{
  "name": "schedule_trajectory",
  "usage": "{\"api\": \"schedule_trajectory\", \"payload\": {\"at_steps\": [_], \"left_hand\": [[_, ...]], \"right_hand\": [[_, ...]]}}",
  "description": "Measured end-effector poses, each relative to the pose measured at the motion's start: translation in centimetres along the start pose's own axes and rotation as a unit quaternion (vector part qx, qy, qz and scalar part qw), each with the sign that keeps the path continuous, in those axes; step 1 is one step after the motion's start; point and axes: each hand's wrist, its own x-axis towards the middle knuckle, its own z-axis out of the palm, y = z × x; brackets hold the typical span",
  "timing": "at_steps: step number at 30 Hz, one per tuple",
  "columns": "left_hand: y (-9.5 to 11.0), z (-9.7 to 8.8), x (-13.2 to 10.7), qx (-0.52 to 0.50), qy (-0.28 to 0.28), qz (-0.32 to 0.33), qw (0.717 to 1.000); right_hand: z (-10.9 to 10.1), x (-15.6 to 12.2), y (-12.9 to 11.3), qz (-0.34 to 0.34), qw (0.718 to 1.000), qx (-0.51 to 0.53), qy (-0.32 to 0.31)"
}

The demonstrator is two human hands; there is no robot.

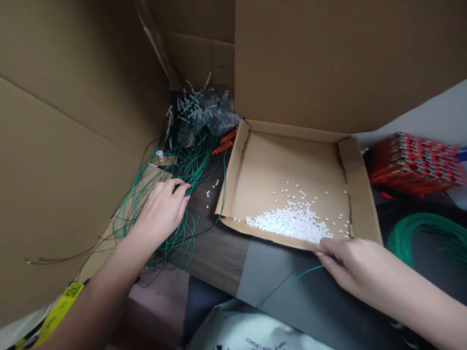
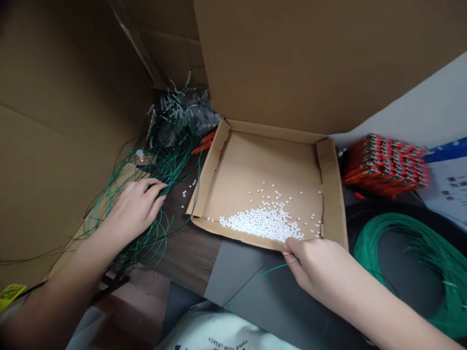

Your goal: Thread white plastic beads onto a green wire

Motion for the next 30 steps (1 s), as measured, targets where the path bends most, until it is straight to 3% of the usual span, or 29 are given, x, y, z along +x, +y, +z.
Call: {"api": "schedule_trajectory", "payload": {"at_steps": [4,10,13,18,24,30], "left_hand": [[0.2,-0.6,0.4,-0.024,0.032,0.025,0.999],[2.5,-2.1,1.1,-0.147,0.055,0.185,0.970],[3.3,-1.5,1.2,-0.167,0.048,0.174,0.969],[3.4,0.4,1.3,-0.106,0.008,0.123,0.987],[1.8,1.2,3.5,-0.093,-0.014,0.150,0.984],[0.8,1.8,6.3,-0.027,-0.021,0.177,0.984]], "right_hand": [[0.0,0.0,0.1,-0.010,1.000,0.009,0.012],[-0.4,0.0,-0.2,-0.023,0.999,-0.013,0.032],[-0.5,0.1,-0.3,-0.023,0.999,-0.013,0.030],[-0.1,-0.2,-0.1,-0.034,0.998,-0.021,0.042],[0.1,-0.4,0.0,-0.049,0.996,-0.011,0.076],[-0.6,-0.3,-0.4,-0.028,0.999,-0.005,0.037]]}}
